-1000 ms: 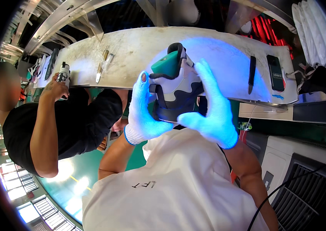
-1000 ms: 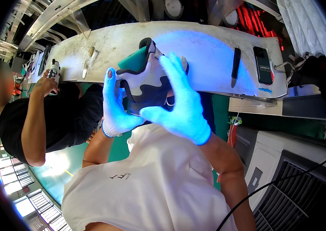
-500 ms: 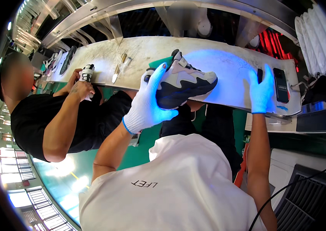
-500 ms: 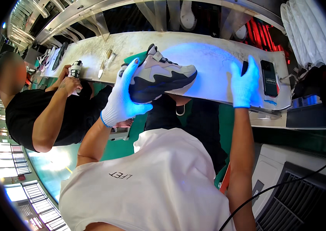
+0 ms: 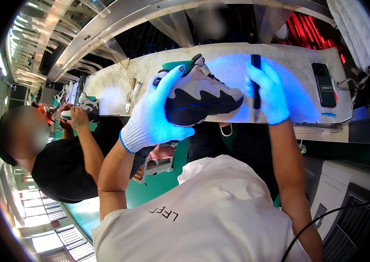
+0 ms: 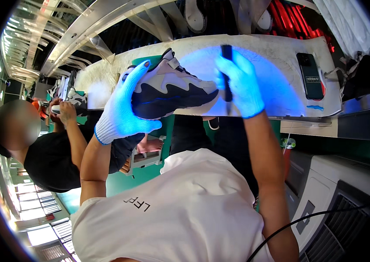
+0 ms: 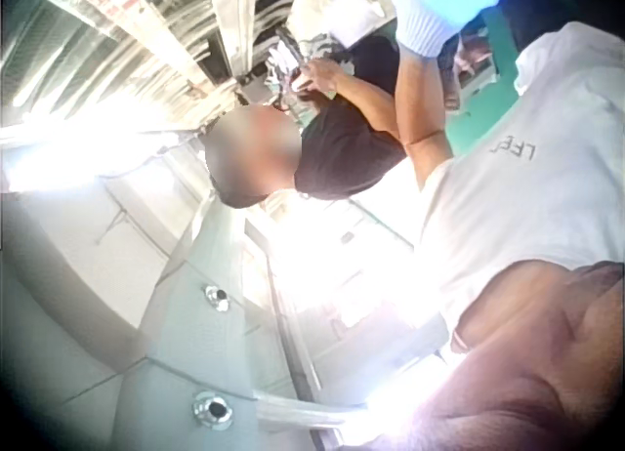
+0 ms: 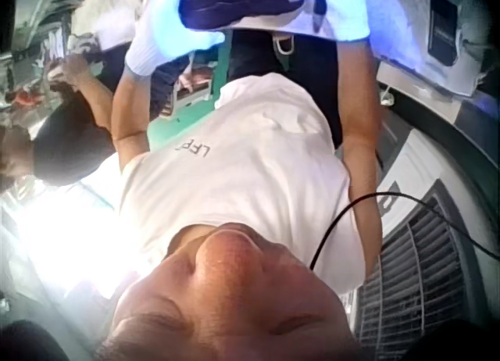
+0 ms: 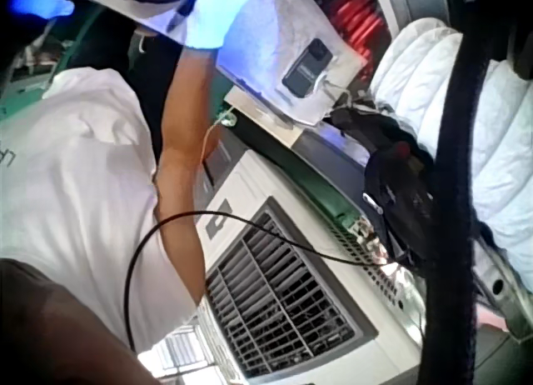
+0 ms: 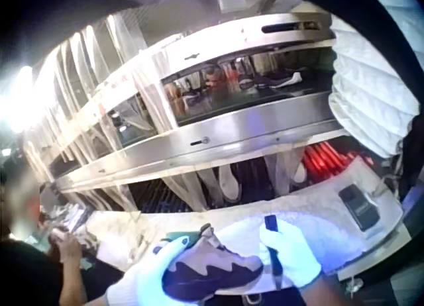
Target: The person uses a small black tool to scrape and clean the surface of a white and green sneaker. They repeatedly rub the tool against the shoe's upper and sole, rotating the shoe to access different areas. The person handles the shoe with gloved hands, focusing on specific spots on the sneaker.
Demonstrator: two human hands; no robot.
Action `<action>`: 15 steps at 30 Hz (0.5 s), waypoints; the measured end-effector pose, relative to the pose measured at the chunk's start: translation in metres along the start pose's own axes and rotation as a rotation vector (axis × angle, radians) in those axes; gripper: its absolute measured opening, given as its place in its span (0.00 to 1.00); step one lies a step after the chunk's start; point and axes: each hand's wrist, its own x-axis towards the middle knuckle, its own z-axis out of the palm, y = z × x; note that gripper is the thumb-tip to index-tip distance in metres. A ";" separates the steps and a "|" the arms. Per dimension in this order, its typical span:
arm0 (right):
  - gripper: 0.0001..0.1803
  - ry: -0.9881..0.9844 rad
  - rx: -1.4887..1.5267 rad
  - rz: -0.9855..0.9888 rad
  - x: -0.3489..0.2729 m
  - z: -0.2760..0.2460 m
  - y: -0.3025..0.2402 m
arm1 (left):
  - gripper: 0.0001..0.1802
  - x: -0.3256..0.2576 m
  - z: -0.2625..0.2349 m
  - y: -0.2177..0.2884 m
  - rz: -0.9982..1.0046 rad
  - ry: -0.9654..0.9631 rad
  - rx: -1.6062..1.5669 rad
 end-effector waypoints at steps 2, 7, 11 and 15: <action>0.12 0.046 0.303 -0.051 0.010 0.046 -0.013 | 0.72 0.012 -0.011 0.005 -0.064 -0.103 0.067; 0.10 0.018 0.680 -0.151 0.047 0.104 -0.015 | 0.73 0.019 -0.012 0.006 -0.122 -0.155 0.104; 0.06 -0.044 0.698 -0.189 0.057 0.105 -0.004 | 0.73 0.024 -0.012 0.005 -0.124 -0.162 0.111; 0.07 -0.005 0.584 -0.270 0.052 0.093 0.004 | 0.74 0.025 -0.010 -0.002 -0.162 -0.165 0.083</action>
